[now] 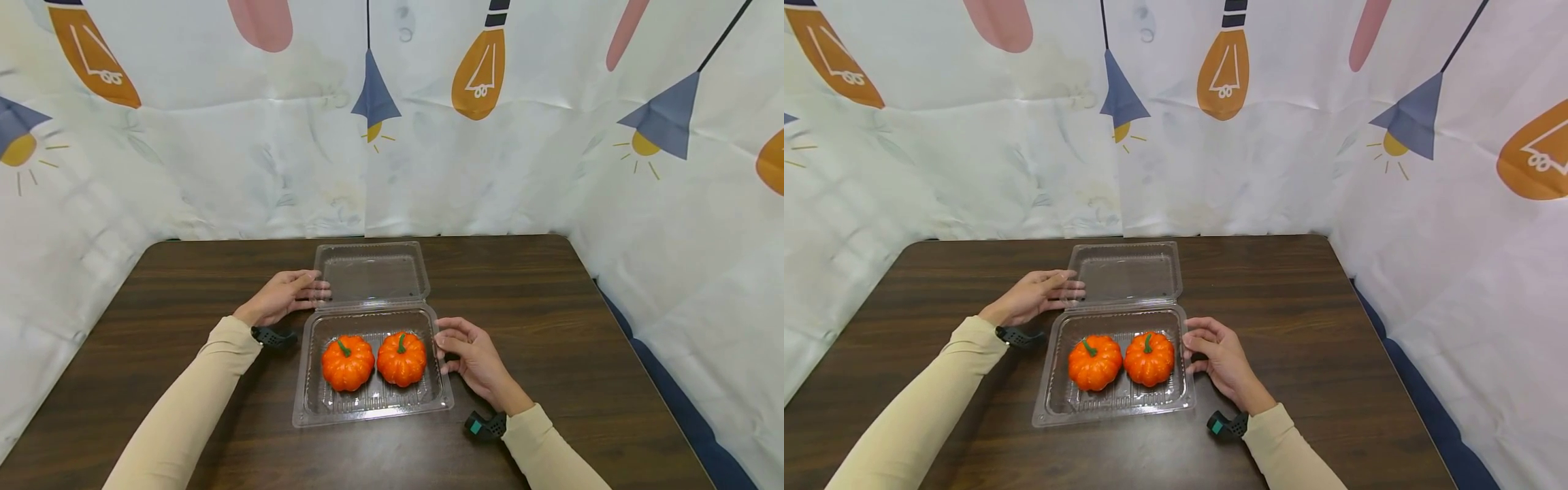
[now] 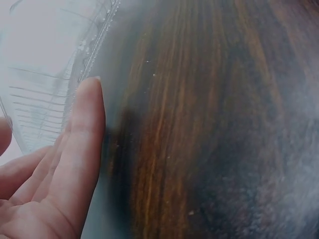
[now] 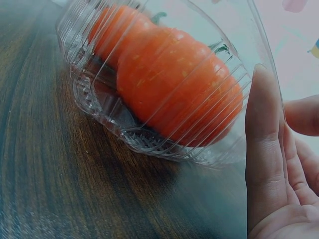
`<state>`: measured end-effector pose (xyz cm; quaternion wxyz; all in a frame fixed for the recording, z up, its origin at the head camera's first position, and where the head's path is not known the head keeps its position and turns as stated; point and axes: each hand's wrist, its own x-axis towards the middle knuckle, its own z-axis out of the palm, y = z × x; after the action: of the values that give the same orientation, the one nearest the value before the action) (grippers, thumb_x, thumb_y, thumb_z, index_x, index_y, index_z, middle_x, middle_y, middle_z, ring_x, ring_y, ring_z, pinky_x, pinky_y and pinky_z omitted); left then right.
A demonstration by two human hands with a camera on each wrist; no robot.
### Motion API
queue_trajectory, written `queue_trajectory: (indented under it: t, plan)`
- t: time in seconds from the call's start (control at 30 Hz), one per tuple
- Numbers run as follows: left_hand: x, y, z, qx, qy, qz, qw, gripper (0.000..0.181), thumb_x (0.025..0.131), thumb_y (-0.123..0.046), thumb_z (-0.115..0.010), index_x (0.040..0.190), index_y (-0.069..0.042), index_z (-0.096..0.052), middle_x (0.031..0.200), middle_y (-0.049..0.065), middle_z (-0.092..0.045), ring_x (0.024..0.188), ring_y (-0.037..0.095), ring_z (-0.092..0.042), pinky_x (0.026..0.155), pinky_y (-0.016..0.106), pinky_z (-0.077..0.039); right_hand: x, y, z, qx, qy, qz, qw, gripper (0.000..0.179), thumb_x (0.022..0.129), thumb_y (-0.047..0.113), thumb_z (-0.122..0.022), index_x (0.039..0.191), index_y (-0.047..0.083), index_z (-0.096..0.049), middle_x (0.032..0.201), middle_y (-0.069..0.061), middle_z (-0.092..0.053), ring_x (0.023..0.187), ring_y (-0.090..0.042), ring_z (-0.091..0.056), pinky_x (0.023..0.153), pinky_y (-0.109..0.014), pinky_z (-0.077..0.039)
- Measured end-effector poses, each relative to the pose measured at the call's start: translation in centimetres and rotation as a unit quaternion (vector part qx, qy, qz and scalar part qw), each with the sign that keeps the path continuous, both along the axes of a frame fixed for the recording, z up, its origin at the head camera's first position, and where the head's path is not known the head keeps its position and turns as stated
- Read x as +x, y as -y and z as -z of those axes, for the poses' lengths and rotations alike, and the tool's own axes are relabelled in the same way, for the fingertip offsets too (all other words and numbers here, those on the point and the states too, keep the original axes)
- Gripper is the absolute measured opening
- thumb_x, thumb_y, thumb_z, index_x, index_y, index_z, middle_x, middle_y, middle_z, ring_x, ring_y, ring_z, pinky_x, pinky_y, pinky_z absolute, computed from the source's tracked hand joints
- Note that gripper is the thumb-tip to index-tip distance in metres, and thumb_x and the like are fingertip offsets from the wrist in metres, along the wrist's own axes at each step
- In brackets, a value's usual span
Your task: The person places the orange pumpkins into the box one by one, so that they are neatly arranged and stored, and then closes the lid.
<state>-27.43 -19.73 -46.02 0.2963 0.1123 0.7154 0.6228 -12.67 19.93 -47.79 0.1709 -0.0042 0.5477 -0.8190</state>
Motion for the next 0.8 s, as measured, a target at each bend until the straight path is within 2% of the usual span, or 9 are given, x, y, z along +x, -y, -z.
queue_trajectory:
  t: [0.27, 0.5, 0.8]
  plan:
    - [-0.1, -0.1, -0.5, 0.013, -0.002, -0.014, 0.9998, 0.064, 0.113, -0.032, -0.04, 0.161, 0.006, -0.022, 0.157, 0.036, -0.042, 0.116, 0.008, -0.071, 0.1, 0.028, -0.059, 0.1, 0.0, -0.1, 0.001, 0.001, 0.0, 1.0, 0.024, 0.101, 0.005, -0.063, 0.123, 0.015, -0.061, 0.091, 0.007, -0.072, 0.071, -0.008, -0.066, 0.058, -0.024, -0.062]
    - [0.0, -0.1, -1.6, 0.018, -0.009, -0.013, 0.9997, 0.063, 0.114, -0.027, -0.041, 0.162, 0.007, -0.019, 0.158, 0.035, -0.04, 0.117, 0.009, -0.071, 0.1, 0.03, -0.06, 0.1, 0.2, -0.3, 0.012, 0.007, 0.005, 0.9999, 0.024, 0.1, 0.006, -0.064, 0.123, 0.014, -0.061, 0.091, 0.006, -0.072, 0.071, -0.009, -0.065, 0.059, -0.024, -0.062]
    - [0.2, 0.0, -2.6, 0.018, -0.017, -0.022, 0.9995, 0.06, 0.113, -0.024, -0.042, 0.161, 0.007, -0.023, 0.158, 0.035, -0.04, 0.114, 0.006, -0.071, 0.099, 0.029, -0.06, 0.2, 0.3, -0.5, 0.025, 0.011, 0.011, 0.9996, 0.024, 0.1, 0.006, -0.065, 0.123, 0.013, -0.06, 0.091, 0.006, -0.071, 0.07, -0.009, -0.065, 0.058, -0.024, -0.062]
